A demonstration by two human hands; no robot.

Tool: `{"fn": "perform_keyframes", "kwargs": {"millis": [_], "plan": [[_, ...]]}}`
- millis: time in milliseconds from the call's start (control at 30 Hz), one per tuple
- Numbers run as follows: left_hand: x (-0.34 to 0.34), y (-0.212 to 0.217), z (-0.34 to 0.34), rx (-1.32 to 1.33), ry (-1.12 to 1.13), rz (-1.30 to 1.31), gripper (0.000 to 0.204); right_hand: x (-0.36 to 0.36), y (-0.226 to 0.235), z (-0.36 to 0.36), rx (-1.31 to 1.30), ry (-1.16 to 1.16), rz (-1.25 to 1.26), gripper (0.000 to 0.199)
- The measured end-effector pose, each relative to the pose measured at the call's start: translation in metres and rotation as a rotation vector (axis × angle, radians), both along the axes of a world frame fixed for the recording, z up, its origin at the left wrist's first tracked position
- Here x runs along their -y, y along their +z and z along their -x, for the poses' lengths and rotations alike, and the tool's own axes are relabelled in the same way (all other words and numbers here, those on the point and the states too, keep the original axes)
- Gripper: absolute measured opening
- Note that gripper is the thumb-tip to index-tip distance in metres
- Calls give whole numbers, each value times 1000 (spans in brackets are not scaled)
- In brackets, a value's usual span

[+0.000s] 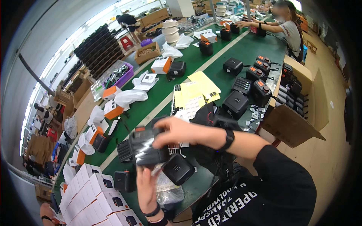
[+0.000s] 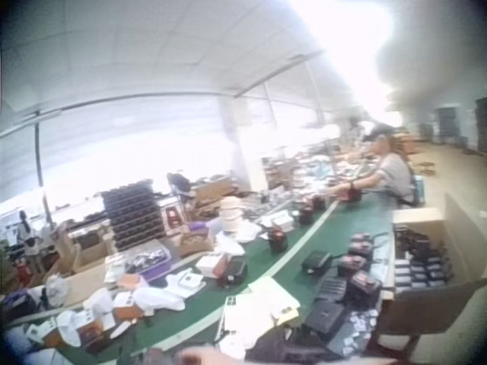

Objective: Inspecting electronic power units and applying adhesive labels to the back panel.

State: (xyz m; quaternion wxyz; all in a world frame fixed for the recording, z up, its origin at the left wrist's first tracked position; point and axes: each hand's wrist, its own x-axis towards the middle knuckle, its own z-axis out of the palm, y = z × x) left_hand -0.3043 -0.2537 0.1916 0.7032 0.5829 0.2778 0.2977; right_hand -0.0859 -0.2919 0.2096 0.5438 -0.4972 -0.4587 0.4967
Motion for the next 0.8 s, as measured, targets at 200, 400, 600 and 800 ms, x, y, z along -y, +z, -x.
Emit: {"fn": "perform_keyframes", "kwargs": {"millis": [200,400,600,800], "plan": [[-113,-12,16,-482,421,-315,70,-125,-47,-67,774,-600,35,50],[-188,-77,12,-933,258,-598,101,-187,-94,-86,800,-692,166,54],[-188,-56,-11,-927,257,-595,83,-154,-92,-78,747,-637,-114,59],[-153,-8,-17,-163,344,-266,57,-31,-33,-38,522,-155,-173,62]]}}
